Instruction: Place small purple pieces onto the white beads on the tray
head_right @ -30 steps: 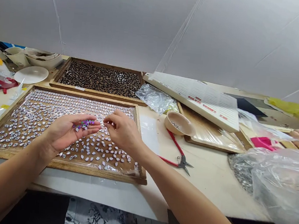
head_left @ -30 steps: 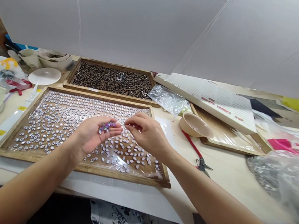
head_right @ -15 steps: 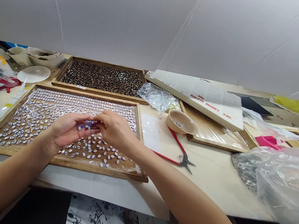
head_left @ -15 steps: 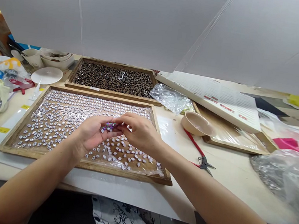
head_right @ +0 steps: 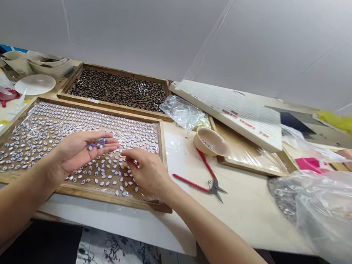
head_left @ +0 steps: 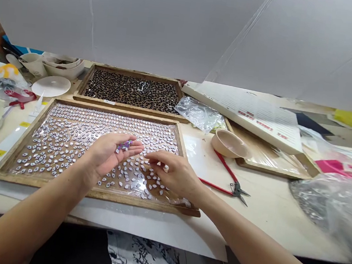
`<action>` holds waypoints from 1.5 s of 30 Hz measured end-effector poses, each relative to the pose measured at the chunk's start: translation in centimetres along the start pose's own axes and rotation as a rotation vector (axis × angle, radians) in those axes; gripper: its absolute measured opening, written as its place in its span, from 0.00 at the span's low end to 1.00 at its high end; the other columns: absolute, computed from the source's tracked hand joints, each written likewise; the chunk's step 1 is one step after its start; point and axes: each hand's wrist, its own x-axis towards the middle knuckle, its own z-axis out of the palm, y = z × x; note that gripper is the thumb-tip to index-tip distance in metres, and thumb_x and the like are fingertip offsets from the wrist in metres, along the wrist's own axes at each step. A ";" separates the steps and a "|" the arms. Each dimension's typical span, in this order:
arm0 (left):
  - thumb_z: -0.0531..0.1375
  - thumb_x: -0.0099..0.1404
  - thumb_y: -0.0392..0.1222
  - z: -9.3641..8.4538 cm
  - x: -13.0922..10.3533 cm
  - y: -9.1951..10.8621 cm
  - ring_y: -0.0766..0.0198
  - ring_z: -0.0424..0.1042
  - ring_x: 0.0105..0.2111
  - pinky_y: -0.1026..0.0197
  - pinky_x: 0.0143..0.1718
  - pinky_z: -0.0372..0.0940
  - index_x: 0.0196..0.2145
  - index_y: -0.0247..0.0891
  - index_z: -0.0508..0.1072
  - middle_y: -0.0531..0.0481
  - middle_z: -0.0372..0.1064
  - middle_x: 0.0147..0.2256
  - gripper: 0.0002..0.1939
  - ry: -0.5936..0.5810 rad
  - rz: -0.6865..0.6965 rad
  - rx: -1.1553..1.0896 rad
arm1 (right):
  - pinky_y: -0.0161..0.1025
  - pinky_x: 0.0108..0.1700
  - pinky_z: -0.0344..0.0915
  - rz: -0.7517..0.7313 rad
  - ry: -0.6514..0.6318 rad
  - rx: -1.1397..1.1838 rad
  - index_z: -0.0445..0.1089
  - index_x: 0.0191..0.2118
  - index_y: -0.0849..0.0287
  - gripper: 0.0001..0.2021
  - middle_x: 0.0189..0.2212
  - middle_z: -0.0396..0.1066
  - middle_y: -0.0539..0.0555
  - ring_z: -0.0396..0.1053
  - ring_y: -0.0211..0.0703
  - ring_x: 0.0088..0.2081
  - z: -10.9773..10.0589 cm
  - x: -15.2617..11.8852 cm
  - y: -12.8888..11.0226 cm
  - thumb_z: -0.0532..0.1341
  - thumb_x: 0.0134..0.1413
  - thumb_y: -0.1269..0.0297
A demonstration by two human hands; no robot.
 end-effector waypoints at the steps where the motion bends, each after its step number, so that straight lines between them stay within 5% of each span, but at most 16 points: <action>1: 0.56 0.59 0.27 0.0 0.0 0.0 0.55 0.74 0.37 0.55 0.45 0.70 0.31 0.21 0.73 0.33 0.72 0.33 0.06 0.000 0.001 0.005 | 0.37 0.37 0.63 -0.008 0.003 -0.023 0.69 0.41 0.56 0.11 0.33 0.73 0.50 0.68 0.38 0.34 0.1 -0.1 0.1 0.55 0.54 0.74; 11: 0.56 0.59 0.27 0.1 0.0 -0.2 0.56 0.74 0.36 0.54 0.45 0.70 0.31 0.22 0.73 0.34 0.72 0.32 0.06 -0.015 -0.014 0.006 | 0.35 0.30 0.57 -0.188 -0.034 -0.327 0.70 0.35 0.59 0.08 0.25 0.71 0.52 0.63 0.40 0.29 1.1 -0.1 0.8 0.53 0.58 0.73; 18: 0.56 0.59 0.28 -0.1 0.0 -0.4 0.56 0.74 0.36 0.55 0.45 0.69 0.32 0.21 0.73 0.33 0.72 0.33 0.06 -0.031 -0.023 -0.006 | 0.36 0.32 0.60 -0.284 0.042 -0.315 0.69 0.40 0.62 0.10 0.28 0.72 0.54 0.62 0.41 0.31 0.9 -0.2 1.1 0.52 0.58 0.75; 24: 0.57 0.58 0.27 0.1 -0.2 -0.2 0.53 0.74 0.37 0.53 0.46 0.69 0.30 0.21 0.73 0.32 0.72 0.34 0.05 -0.054 -0.045 -0.023 | 0.36 0.31 0.61 -0.272 -0.029 -0.269 0.70 0.38 0.59 0.12 0.27 0.72 0.53 0.64 0.41 0.31 0.4 -0.6 1.3 0.51 0.57 0.76; 31: 0.54 0.60 0.30 0.5 -1.0 -0.2 0.55 0.74 0.34 0.51 0.46 0.68 0.29 0.24 0.73 0.35 0.72 0.32 0.08 -0.089 -0.107 -0.031 | 0.36 0.35 0.66 -0.199 0.271 0.024 0.70 0.39 0.57 0.09 0.33 0.70 0.53 0.68 0.39 0.34 -1.3 1.3 -1.9 0.54 0.58 0.74; 39: 0.50 0.63 0.31 0.5 -0.9 -0.9 0.62 0.71 0.30 0.52 0.38 0.71 0.27 0.27 0.72 0.42 0.70 0.29 0.13 -0.045 -0.104 -0.027 | 0.36 0.33 0.62 -0.143 0.126 -0.138 0.73 0.39 0.59 0.10 0.31 0.68 0.54 0.65 0.40 0.32 0.1 3.2 -2.6 0.55 0.55 0.73; 45: 0.54 0.59 0.26 0.5 -0.7 -0.7 0.61 0.73 0.34 0.57 0.43 0.70 0.28 0.24 0.74 0.39 0.72 0.33 0.08 -0.113 -0.091 0.016 | 0.34 0.32 0.63 -0.049 0.104 0.103 0.71 0.29 0.59 0.06 0.27 0.70 0.50 0.67 0.37 0.30 -1.8 2.9 -2.2 0.58 0.51 0.74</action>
